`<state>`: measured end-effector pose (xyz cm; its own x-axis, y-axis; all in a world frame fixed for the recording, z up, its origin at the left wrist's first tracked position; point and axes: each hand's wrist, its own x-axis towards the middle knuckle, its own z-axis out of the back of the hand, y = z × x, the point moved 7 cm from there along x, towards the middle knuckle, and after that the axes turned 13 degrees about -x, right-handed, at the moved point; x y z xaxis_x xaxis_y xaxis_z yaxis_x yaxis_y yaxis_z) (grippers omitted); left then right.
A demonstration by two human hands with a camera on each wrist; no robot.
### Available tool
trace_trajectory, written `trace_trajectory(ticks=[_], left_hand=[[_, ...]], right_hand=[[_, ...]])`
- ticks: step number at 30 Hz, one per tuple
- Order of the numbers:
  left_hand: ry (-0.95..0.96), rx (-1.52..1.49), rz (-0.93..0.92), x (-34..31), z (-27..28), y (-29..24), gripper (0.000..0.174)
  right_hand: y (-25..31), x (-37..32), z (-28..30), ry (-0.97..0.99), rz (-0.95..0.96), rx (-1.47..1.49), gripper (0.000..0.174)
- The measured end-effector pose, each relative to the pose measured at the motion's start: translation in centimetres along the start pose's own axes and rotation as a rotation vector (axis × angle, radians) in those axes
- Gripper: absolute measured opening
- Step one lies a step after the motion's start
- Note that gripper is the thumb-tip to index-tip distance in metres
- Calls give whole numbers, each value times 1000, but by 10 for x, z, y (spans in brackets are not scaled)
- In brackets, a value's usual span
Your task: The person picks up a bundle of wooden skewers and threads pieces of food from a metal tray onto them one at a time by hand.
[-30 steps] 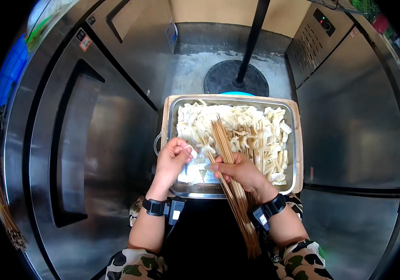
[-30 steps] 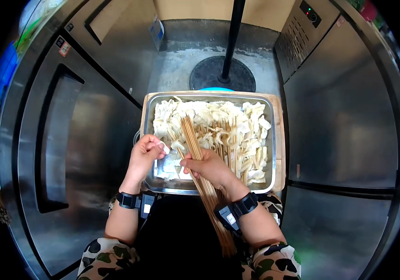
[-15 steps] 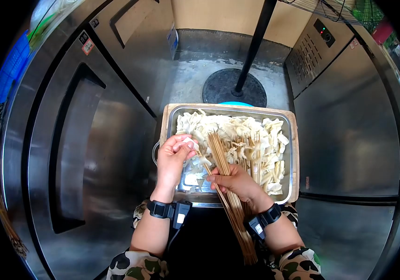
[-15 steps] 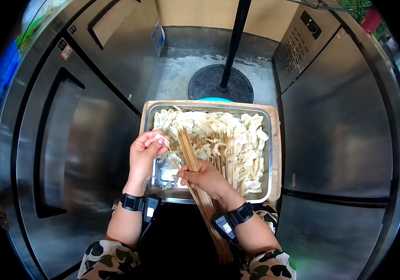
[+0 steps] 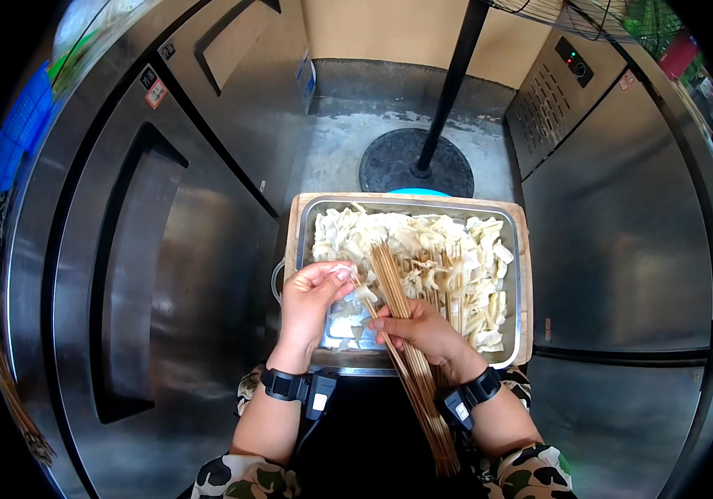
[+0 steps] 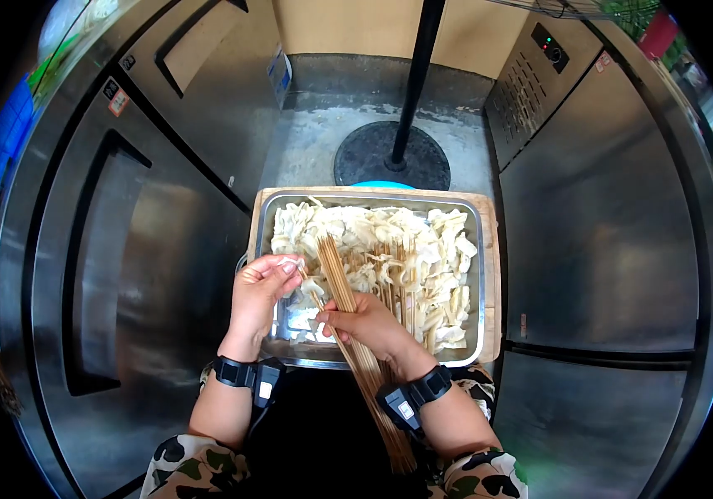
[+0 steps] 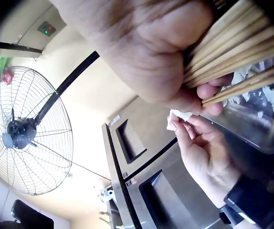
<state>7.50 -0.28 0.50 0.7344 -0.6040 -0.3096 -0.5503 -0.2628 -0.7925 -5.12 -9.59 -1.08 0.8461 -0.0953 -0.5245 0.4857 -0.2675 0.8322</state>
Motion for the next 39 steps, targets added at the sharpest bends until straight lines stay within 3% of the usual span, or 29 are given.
trace_trajectory(ticks=[3, 6, 18, 24, 39], left_hand=[[25, -43, 73, -2, 0, 5, 14], [79, 106, 27, -5, -7, 2, 15], [-11, 104, -112, -4, -8, -6, 16], [-33, 53, -22, -2, 0, 1, 16], [-7, 152, -187, -3, -6, -6, 12]], right_hand=[[0, 0, 0, 4, 17, 4, 10], [-1, 1, 1, 1, 16, 1, 11], [5, -3, -4, 27, 7, -59, 11], [1, 0, -4, 23, 4, -30, 12], [-1, 0, -4, 10, 26, -18, 12]])
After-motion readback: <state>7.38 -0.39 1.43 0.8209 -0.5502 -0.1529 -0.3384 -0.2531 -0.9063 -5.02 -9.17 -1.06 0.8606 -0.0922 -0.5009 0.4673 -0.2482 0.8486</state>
